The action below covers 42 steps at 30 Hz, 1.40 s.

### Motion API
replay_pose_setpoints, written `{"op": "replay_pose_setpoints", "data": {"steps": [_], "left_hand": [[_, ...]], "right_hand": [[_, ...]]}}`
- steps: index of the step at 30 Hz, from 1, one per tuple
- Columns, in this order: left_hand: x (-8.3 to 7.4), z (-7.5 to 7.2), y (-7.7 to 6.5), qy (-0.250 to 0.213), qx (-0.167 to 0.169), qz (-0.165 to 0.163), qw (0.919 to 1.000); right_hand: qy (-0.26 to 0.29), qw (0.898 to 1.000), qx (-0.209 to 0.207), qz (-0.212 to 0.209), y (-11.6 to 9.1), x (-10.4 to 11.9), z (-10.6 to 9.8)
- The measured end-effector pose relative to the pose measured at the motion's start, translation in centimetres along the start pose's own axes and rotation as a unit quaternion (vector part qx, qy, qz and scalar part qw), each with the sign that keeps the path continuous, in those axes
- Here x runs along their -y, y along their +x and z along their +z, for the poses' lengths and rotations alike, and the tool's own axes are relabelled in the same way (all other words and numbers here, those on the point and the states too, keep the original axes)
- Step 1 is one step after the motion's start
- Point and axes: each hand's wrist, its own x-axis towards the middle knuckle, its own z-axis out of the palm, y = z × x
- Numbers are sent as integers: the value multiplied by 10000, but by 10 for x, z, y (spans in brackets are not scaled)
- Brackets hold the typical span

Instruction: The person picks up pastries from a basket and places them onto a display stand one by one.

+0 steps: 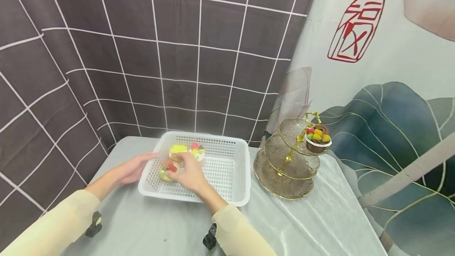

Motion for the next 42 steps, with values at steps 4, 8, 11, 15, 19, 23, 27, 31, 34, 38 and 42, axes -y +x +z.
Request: {"op": "replay_pose_setpoints", "data": {"steps": [4,8,11,15,19,23,27,31,34,38,42], "left_hand": [[-1,1,2,41,44,1,10000],[-1,2,4,-5,-11,14,10000],[-1,3,6,-37,25,14,10000],[-1,6,6,-52,17,9,10000],[0,5,5,-63,-60,-16,10000],[2,3,4,-59,8,-12,10000],[4,0,4,-102,104,-6,9999],[5,-2,4,-61,116,-53,9999],[4,-3,4,-70,59,-70,9999],[4,-4,4,-81,-32,-70,9999],[3,-5,4,-51,-40,-30,10000]], "right_hand": [[-160,9999,28,26,4,1,2],[-286,9996,45,17,9,-1,2],[-392,9991,116,148,9,-4,2],[-458,9982,291,273,7,-9,3],[-552,9973,418,226,7,-12,5],[-681,9958,527,320,8,-14,8],[-845,9934,683,370,10,-15,14],[-1023,9912,740,390,11,-16,17],[-1153,9896,780,374,12,-18,18],[-1251,9878,892,266,13,-19,19],[-1246,9846,1214,174,13,-17,19]]}}
